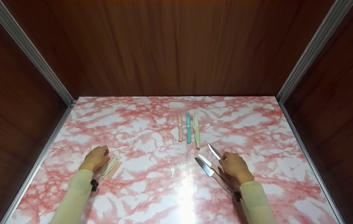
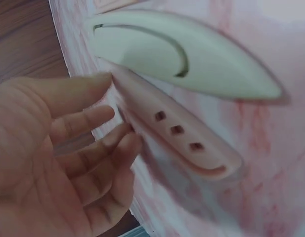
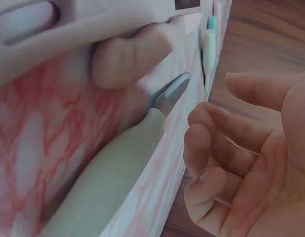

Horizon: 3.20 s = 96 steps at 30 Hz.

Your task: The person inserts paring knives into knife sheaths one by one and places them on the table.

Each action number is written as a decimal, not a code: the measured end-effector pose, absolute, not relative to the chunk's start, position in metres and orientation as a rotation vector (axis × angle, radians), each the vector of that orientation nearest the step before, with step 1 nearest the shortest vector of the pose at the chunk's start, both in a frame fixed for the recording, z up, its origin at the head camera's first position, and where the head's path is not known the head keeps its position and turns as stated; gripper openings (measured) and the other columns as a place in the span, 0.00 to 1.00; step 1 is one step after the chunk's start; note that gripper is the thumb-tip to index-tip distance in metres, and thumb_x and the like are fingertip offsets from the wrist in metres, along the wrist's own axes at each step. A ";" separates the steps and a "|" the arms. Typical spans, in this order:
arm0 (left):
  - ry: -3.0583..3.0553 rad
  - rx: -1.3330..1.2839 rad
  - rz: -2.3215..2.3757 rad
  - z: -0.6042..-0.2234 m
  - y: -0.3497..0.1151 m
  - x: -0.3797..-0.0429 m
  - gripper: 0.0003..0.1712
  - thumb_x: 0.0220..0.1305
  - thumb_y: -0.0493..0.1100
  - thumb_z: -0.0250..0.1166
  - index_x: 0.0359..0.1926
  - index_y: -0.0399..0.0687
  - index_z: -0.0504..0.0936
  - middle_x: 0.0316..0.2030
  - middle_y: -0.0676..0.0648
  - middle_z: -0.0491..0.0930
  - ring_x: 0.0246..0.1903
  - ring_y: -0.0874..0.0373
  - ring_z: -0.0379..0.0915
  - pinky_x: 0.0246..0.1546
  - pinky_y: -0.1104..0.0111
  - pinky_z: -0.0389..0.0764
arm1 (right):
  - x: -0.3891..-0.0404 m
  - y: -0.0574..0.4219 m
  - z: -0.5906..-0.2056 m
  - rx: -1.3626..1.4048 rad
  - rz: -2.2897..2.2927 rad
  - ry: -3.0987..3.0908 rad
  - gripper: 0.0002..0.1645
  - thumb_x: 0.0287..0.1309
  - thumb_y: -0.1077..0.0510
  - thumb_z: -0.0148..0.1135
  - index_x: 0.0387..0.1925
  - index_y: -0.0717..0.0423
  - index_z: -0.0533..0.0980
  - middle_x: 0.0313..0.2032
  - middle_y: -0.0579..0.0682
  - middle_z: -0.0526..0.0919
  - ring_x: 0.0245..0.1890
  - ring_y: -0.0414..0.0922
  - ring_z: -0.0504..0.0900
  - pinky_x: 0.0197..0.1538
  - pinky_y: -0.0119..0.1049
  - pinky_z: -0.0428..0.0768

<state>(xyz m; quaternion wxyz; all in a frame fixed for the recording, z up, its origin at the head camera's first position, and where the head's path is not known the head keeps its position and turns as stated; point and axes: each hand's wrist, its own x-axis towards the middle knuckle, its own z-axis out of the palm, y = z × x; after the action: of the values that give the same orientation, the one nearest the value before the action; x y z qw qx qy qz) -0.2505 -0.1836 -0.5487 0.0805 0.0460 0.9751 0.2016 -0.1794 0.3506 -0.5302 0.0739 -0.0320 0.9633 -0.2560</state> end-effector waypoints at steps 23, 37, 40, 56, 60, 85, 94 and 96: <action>2.909 0.104 0.627 -0.553 -0.190 -0.246 0.11 0.57 0.40 0.65 0.40 0.37 0.78 0.33 0.42 0.76 0.33 0.49 0.72 0.34 0.54 0.73 | -0.171 0.349 -0.532 -0.087 -0.847 2.902 0.12 0.66 0.56 0.52 0.38 0.62 0.77 0.20 0.50 0.76 0.15 0.43 0.70 0.22 0.38 0.69; 2.930 0.064 0.659 -0.555 -0.191 -0.248 0.06 0.55 0.37 0.62 0.27 0.42 0.73 0.25 0.44 0.73 0.26 0.50 0.67 0.28 0.57 0.69 | -0.163 0.341 -0.534 -0.178 -0.811 2.999 0.07 0.61 0.59 0.57 0.31 0.57 0.78 0.20 0.45 0.76 0.18 0.41 0.70 0.25 0.39 0.70; 2.934 0.046 0.669 -0.552 -0.191 -0.248 0.05 0.59 0.38 0.59 0.28 0.43 0.73 0.26 0.43 0.76 0.27 0.49 0.71 0.28 0.55 0.70 | -0.162 0.338 -0.536 -0.237 -0.742 3.041 0.07 0.59 0.60 0.59 0.26 0.55 0.78 0.21 0.45 0.76 0.20 0.41 0.71 0.26 0.40 0.71; 2.910 0.445 0.919 -0.523 -0.139 -0.233 0.06 0.71 0.41 0.53 0.44 0.46 0.74 0.38 0.44 0.80 0.40 0.47 0.78 0.39 0.54 0.76 | -0.148 0.329 -0.539 -0.241 -0.565 2.997 0.10 0.49 0.55 0.69 0.19 0.52 0.78 0.20 0.46 0.77 0.20 0.41 0.73 0.28 0.44 0.74; 2.910 0.602 0.926 -0.520 -0.126 -0.230 0.05 0.70 0.39 0.54 0.34 0.47 0.69 0.27 0.49 0.72 0.28 0.54 0.72 0.30 0.60 0.72 | -0.146 0.329 -0.541 -0.218 -0.563 2.981 0.09 0.47 0.58 0.68 0.18 0.51 0.77 0.20 0.46 0.76 0.20 0.42 0.72 0.28 0.43 0.73; 2.838 0.717 0.888 -0.519 -0.110 -0.229 0.07 0.70 0.40 0.54 0.32 0.48 0.68 0.22 0.52 0.67 0.21 0.59 0.60 0.24 0.66 0.64 | -0.136 0.319 -0.549 -0.282 -0.492 3.131 0.13 0.46 0.64 0.69 0.16 0.53 0.74 0.16 0.44 0.72 0.17 0.41 0.68 0.23 0.41 0.71; 2.850 0.768 0.874 -0.520 -0.103 -0.232 0.10 0.70 0.41 0.54 0.29 0.49 0.68 0.19 0.54 0.63 0.20 0.61 0.59 0.23 0.67 0.63 | -0.134 0.312 -0.550 -0.325 -0.500 3.112 0.13 0.43 0.66 0.68 0.17 0.53 0.71 0.17 0.44 0.70 0.19 0.42 0.70 0.25 0.42 0.72; 2.848 0.763 0.862 -0.520 -0.101 -0.232 0.10 0.70 0.42 0.54 0.30 0.49 0.68 0.21 0.54 0.64 0.22 0.60 0.60 0.25 0.66 0.64 | -0.134 0.311 -0.551 -0.316 -0.506 3.098 0.13 0.43 0.66 0.68 0.18 0.53 0.71 0.18 0.44 0.69 0.19 0.42 0.70 0.25 0.41 0.71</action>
<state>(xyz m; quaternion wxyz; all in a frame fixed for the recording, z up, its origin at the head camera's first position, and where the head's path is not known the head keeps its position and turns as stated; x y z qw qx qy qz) -0.2316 -0.1008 -0.5198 0.0348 0.2482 0.9265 0.2806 -0.1338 0.3113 -0.5507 -0.0067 -0.1002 0.9819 -0.1605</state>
